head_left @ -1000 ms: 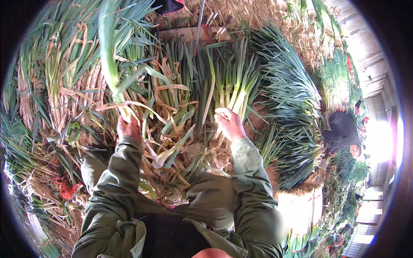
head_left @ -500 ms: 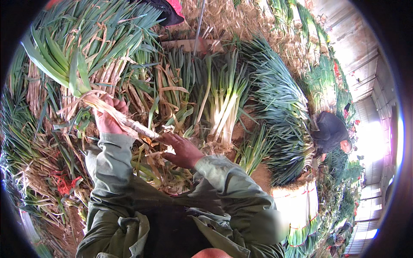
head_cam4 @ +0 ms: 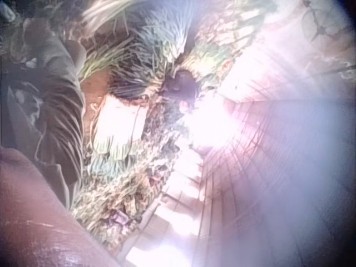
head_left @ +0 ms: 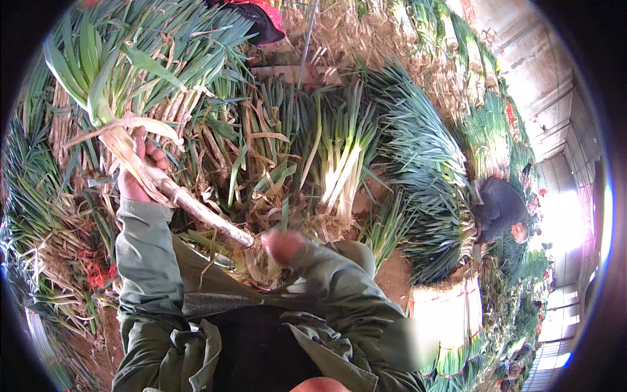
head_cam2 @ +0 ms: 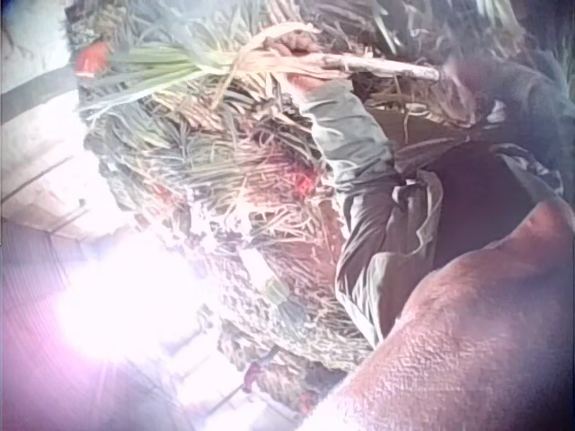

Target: The person sits on the floor and peels the outer layers of long green vegetables by hand. They remove dry or damaged leaves and place the cleaned vegetables into a pile.

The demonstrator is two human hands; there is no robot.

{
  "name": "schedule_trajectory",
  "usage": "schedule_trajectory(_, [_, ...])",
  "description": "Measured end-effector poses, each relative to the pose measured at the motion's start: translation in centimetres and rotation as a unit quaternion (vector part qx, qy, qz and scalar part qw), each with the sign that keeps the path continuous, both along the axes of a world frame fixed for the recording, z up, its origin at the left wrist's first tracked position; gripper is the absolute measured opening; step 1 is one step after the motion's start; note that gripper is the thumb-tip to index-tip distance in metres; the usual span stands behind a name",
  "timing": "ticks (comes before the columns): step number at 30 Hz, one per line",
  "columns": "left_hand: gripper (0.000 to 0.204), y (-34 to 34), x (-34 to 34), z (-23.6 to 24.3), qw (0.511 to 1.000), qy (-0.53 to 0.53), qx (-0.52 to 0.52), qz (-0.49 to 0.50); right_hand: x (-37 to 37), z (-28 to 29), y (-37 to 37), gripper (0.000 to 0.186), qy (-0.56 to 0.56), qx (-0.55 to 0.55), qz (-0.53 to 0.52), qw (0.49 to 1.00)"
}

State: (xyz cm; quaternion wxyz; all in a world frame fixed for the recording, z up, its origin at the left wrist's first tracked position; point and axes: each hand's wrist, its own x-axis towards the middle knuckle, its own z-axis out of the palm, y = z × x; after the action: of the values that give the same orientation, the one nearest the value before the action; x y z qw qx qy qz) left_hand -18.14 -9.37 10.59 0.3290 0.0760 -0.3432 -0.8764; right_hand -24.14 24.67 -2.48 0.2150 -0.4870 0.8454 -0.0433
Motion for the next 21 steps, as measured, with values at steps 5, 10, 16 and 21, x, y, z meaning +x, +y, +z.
schedule_trajectory(5, [0.047, 4.6, -1.3, -5.8, 0.991, 0.014, 0.111, -0.074, -2.5, 4.9, 0.8, 0.041, -0.377, -0.351, -0.292, 0.806])
schedule_trajectory(10, [0.040, 10.2, -3.8, -12.1, 0.904, -0.002, 0.356, -0.238, 4.1, 6.0, 1.4, 0.035, -0.556, -0.249, -0.176, 0.773])
schedule_trajectory(16, [0.042, 11.5, -4.0, -17.5, 0.908, -0.279, 0.190, -0.248, 6.2, 7.8, 5.9, 0.034, -0.296, -0.233, -0.268, 0.887])
schedule_trajectory(21, [0.045, 11.3, -1.7, -15.2, 0.908, -0.146, 0.243, -0.309, 6.9, 7.6, 9.3, 0.037, -0.177, -0.098, -0.291, 0.935])
